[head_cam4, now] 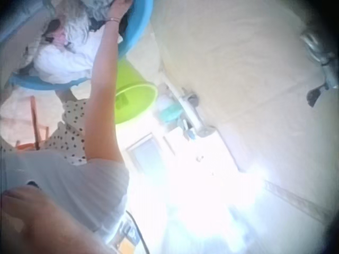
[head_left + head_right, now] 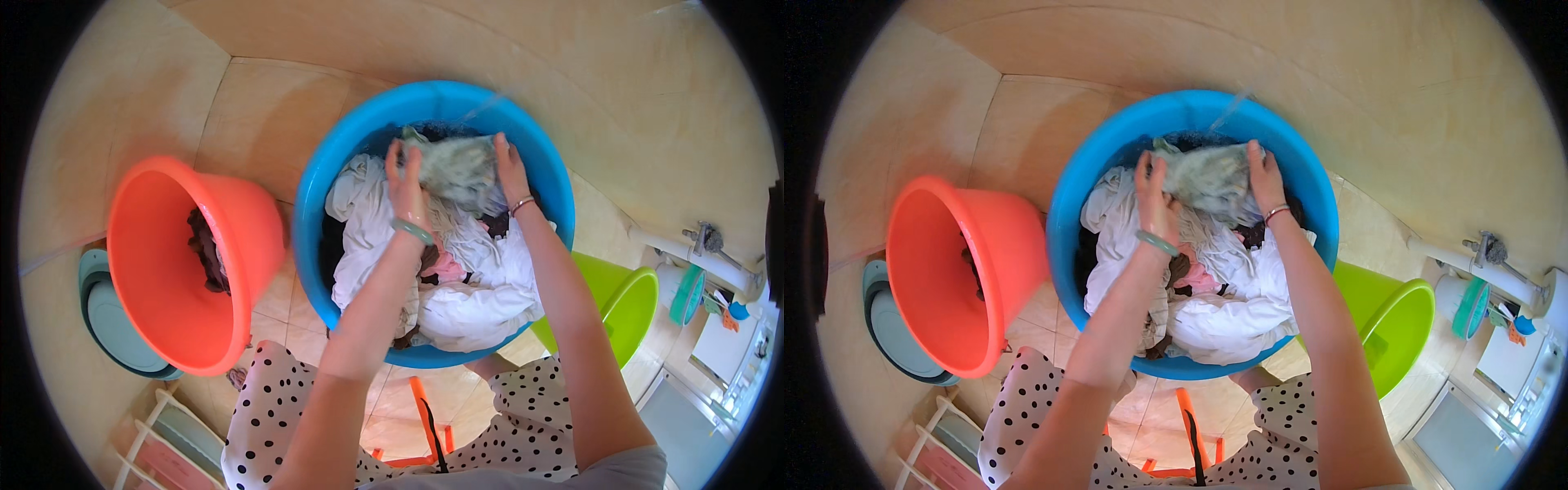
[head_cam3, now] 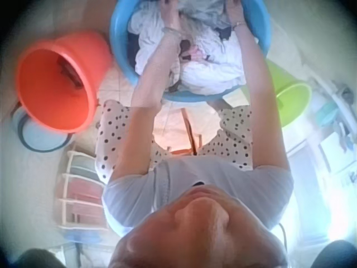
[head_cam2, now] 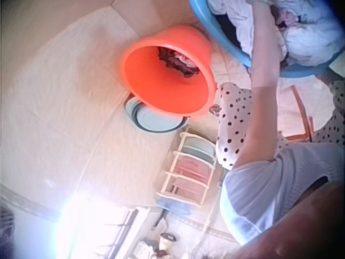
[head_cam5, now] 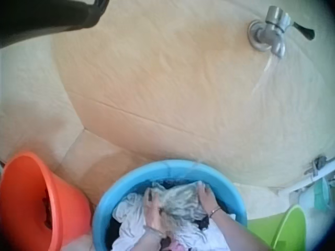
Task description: The person sits on a small stool and hand-washes a pile of clothes in a blue basin filled with water. They repeatedly submerge, scrub, and wring out various garments, including white, pink, and dark-colored items, using both hands. The person occasionally uses a green bucket to pour water over the clothes.
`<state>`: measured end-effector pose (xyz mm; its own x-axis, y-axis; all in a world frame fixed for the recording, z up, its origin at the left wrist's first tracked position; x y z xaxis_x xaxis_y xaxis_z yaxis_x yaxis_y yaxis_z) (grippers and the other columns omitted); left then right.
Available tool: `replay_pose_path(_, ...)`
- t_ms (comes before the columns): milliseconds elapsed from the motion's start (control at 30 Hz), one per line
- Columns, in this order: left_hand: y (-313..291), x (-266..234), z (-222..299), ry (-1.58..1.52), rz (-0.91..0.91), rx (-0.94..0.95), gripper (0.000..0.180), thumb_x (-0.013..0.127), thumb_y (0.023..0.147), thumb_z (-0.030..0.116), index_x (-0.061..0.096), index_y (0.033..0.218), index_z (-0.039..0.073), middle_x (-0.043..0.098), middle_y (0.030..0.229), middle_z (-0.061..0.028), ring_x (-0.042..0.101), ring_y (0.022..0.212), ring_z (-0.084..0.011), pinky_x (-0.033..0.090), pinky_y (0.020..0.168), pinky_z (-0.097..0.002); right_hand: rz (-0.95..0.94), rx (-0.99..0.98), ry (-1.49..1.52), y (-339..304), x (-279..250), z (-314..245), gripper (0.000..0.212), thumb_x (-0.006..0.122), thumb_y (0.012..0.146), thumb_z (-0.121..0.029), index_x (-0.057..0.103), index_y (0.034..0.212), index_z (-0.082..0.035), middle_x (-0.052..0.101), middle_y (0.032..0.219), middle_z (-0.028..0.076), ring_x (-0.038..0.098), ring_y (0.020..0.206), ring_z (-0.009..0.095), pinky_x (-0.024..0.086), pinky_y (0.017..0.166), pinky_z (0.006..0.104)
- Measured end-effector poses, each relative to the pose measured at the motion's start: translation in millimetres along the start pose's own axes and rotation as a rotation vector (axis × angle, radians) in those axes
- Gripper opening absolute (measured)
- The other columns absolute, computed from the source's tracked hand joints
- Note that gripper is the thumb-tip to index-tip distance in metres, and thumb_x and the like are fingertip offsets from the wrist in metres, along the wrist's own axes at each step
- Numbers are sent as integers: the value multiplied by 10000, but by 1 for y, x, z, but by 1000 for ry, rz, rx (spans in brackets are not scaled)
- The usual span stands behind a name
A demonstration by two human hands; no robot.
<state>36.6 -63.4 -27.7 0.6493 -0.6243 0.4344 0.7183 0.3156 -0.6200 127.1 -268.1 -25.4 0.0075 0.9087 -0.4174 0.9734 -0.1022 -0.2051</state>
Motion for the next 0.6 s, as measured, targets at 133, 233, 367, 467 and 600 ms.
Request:
replay_pose_path(133,26,-1,3,385,10,159,507,527,903,43,442,1394,133,532,1313,-97,536,1124,-197,416,933,-316,-60,-392,-755,-43,43,-8,410,555,911,-311,490,1220,-49,471,1195,254,531,1048,444,469,846,476)
replay_pose_path(233,38,4,-10,505,25,180,482,441,854,-80,560,1293,79,626,1188,-121,580,1067,-200,414,940,-281,-223,-187,-911,-40,56,-8,317,535,919,-238,508,1158,-31,472,1193,256,568,992,434,486,809,486)
replay_pose_path(367,80,-6,-30,466,-52,195,520,464,823,-71,557,1307,97,600,1234,-99,566,1076,-175,416,911,-250,-286,3,-1003,-10,70,17,222,528,911,-187,553,1051,-17,561,1141,260,609,929,403,493,777,491)
replay_pose_path(467,74,2,-32,297,-49,17,492,531,846,13,541,1328,110,584,1255,-85,557,1090,-177,435,892,-259,-201,-13,-881,-5,56,12,201,564,884,-178,598,986,-9,615,1054,226,622,915,371,496,766,475)
replay_pose_path(600,58,5,-16,111,-42,17,481,595,906,188,476,1364,97,571,1242,-82,556,1096,-206,478,869,-338,-89,-355,-324,-54,42,-72,277,692,802,-226,638,1004,-45,562,1017,184,570,911,352,471,770,429)
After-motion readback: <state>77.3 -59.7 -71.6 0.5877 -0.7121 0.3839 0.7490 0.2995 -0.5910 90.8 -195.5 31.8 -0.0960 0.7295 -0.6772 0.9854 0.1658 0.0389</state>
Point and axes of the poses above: each hand's wrist, its own y-axis towards the middle knuckle, its own x-axis out of the palm, z = x × y, the point moved 6 cm from there along y, towards the middle knuckle
